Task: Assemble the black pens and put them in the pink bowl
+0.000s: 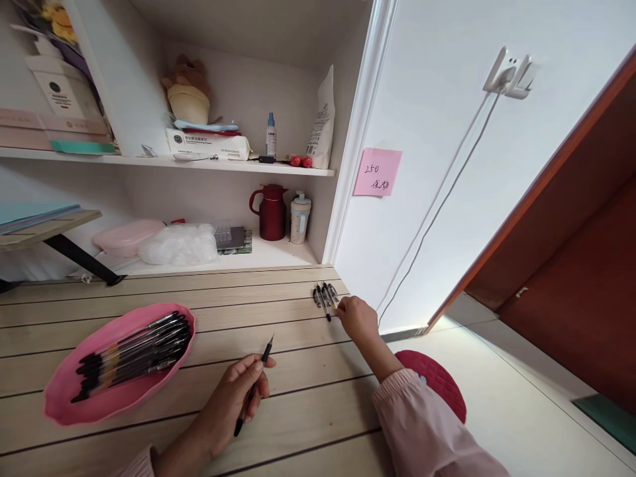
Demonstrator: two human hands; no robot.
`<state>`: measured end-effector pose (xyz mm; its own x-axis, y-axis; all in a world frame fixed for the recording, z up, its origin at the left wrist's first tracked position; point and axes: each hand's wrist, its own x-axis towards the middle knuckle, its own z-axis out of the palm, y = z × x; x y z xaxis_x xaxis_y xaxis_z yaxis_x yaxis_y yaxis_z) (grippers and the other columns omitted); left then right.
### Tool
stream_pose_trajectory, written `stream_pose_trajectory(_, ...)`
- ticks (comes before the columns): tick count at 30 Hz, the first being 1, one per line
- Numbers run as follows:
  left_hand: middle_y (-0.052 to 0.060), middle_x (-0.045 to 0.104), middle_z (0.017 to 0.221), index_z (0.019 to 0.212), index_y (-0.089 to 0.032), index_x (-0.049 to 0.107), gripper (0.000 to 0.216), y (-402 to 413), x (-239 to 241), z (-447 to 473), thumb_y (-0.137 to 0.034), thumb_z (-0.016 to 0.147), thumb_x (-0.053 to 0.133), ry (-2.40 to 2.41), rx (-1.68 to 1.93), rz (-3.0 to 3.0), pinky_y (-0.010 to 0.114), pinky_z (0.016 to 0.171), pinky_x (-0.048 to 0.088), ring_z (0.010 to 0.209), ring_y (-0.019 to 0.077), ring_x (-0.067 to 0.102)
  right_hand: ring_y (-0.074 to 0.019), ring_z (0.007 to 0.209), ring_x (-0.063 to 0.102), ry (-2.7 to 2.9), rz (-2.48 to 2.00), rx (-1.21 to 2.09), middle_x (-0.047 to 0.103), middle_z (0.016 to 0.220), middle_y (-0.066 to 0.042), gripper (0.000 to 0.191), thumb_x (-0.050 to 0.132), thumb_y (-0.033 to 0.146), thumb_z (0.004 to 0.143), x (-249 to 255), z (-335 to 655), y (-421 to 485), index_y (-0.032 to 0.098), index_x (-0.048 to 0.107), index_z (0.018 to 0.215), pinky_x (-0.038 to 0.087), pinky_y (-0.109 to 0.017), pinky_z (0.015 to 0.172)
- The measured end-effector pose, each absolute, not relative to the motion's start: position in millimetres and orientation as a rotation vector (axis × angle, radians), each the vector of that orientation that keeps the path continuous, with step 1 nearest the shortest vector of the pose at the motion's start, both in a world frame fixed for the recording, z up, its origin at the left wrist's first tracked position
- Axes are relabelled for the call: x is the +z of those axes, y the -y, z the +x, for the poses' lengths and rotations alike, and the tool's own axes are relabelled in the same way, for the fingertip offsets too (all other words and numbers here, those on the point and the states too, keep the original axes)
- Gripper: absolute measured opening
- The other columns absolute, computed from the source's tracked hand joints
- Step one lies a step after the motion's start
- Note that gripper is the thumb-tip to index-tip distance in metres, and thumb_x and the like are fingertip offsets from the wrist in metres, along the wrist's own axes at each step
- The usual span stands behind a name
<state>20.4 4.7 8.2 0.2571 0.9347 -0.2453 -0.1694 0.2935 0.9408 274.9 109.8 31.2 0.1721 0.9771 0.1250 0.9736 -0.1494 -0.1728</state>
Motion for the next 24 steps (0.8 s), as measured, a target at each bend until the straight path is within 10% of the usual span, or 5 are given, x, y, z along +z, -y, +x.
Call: stream_pose_trajectory(24, -0.003, 0.053, 0.057, 0.093, -0.015, 0.056, 0.029, -4, 12, 21, -0.039, 0.076, 0.055, -0.956, 0.987, 0.883, 0.016, 0.033, 0.025, 0.035, 0.0036, 0.039, -0.0164, 0.072, 0.055, 1.947, -2.140, 0.052, 0.062, 0.081, -0.005, 0.018, 0.051, 0.034, 0.076, 26, 269, -96, 0.019, 0.061, 0.072, 0.027, -0.024, 0.053)
